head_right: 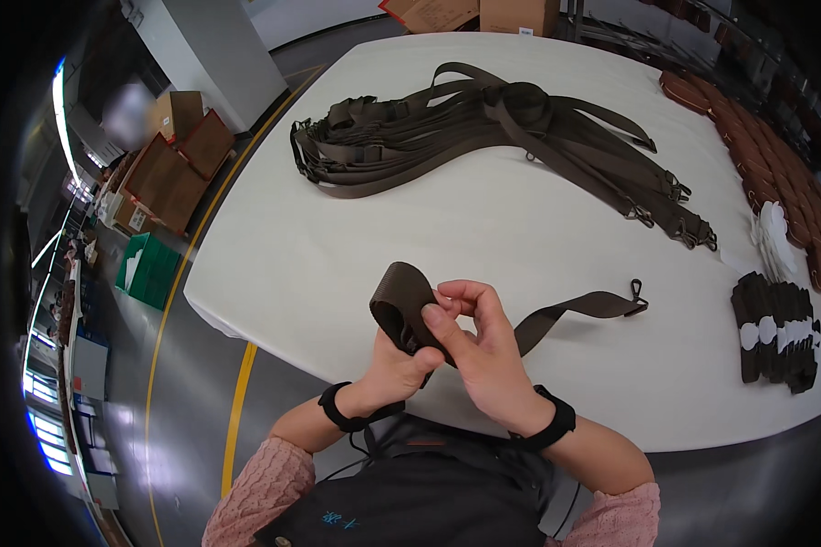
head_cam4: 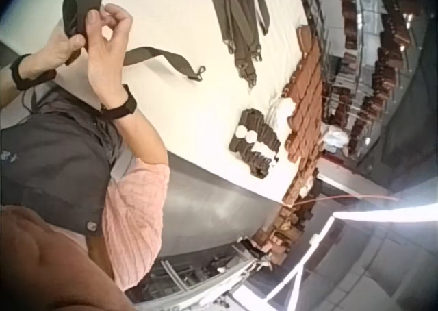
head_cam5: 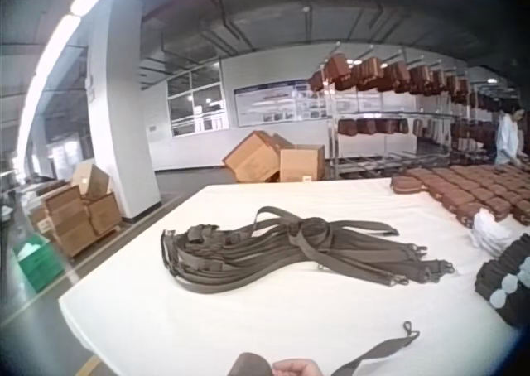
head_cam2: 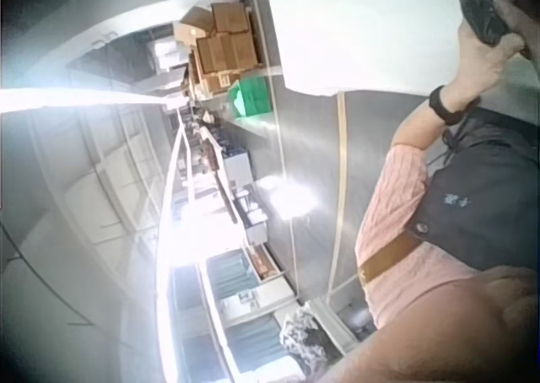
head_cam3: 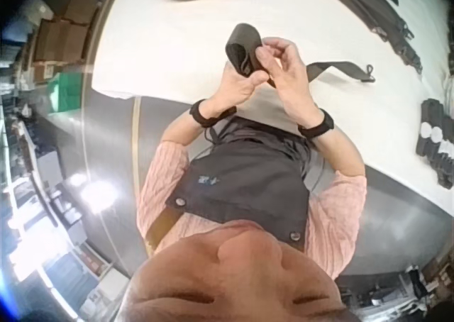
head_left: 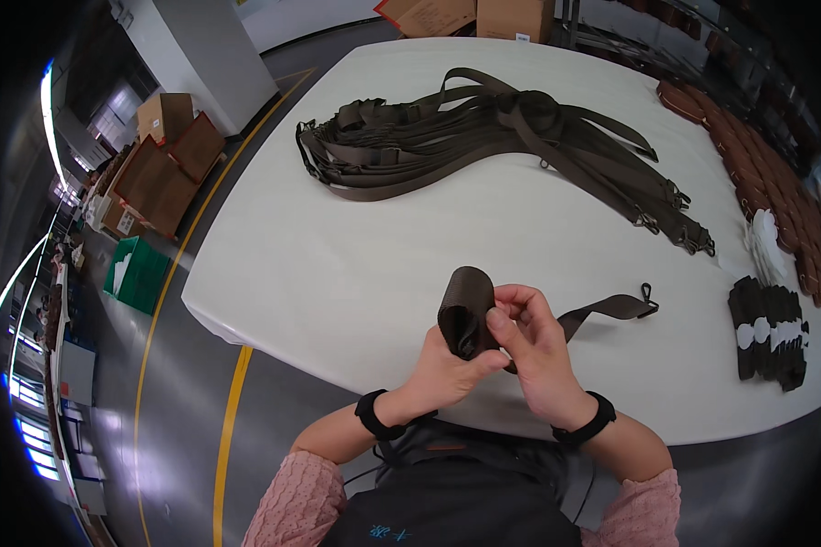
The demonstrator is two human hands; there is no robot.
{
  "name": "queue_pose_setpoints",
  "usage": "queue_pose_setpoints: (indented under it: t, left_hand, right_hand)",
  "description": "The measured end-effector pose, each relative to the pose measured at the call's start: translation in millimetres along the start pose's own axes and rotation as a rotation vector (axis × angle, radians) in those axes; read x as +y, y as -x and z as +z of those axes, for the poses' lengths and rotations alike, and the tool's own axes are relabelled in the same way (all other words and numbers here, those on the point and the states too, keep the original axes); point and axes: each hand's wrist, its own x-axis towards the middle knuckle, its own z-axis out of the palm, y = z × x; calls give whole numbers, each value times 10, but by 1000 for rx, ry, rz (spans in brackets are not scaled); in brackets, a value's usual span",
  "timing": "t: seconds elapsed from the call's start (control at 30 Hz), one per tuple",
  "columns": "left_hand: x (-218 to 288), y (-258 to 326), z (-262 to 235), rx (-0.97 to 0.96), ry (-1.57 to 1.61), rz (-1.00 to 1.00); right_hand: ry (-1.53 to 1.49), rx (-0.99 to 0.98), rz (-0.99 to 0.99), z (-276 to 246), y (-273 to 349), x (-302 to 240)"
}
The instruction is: Folding long nylon straps and securing them with a white paper band.
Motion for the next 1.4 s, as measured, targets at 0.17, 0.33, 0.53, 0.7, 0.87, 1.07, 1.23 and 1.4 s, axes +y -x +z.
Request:
queue_pose_setpoints:
  t: [0.17,0.33,0.53,0.7,0.87,1.07,1.23,1.4]
  left_hand:
    - [3,34,-95,-57,-7,-73]
    - [140,-193,-198,339,288,-93]
    - [369,-289,-132,703,646,-244]
    - [445,-173,-169,521,941,-224]
    - [432,-99,-283,364,1013,-118]
    - [516,-145,-194,612,579,-6]
    - [297,-195,-188,612,259,-137]
    - [242,-178,-335,675,176,-139]
  right_hand:
    - [-51,-39,28,67,-14,234]
    - [341,-222,161,-94,-82,380]
    - [292,-351,241,-100,-84,361]
    - [427,-552,257,-158,-91,311]
    - [834,-388,-129,-150,50,54]
    - [802,-282,49,-330,54,90]
    - [1021,-188,140,-567,165,156]
    - [997,-115,346,-756,268,-118]
